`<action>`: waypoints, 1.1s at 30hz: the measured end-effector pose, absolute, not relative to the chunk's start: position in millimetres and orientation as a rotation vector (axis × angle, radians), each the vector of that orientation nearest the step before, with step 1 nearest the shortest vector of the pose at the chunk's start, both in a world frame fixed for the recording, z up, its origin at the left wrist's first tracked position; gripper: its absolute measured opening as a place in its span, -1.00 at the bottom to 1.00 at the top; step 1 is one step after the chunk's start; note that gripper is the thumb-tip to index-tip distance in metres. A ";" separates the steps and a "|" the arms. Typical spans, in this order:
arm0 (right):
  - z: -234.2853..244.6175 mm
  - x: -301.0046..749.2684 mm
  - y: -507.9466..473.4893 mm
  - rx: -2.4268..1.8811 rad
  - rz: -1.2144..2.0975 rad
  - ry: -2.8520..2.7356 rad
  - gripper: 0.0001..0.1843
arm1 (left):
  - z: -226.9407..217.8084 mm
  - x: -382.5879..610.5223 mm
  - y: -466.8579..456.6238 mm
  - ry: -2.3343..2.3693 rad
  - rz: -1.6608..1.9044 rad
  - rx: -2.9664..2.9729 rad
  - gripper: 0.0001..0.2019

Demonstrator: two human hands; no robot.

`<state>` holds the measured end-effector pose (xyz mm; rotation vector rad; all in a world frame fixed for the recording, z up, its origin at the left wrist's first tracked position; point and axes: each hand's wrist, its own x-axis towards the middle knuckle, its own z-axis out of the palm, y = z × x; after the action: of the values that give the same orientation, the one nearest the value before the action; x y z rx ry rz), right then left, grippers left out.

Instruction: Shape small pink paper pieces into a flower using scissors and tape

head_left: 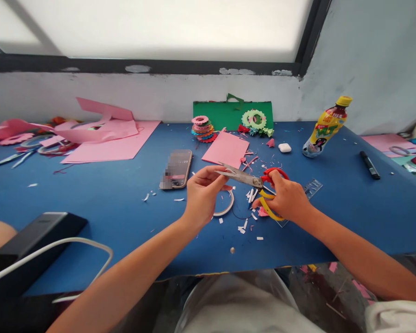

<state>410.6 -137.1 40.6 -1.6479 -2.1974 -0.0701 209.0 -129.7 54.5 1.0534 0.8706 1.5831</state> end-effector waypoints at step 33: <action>36.6 410.3 -137.2 -1.682 0.099 -2.280 -0.47 | 50.9 206.7 -127.4 0.853 1.541 1.344 -0.92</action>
<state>410.3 -137.2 36.6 -1.6819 -2.2797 0.0992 206.7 -127.4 50.9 1.3439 0.8533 1.5411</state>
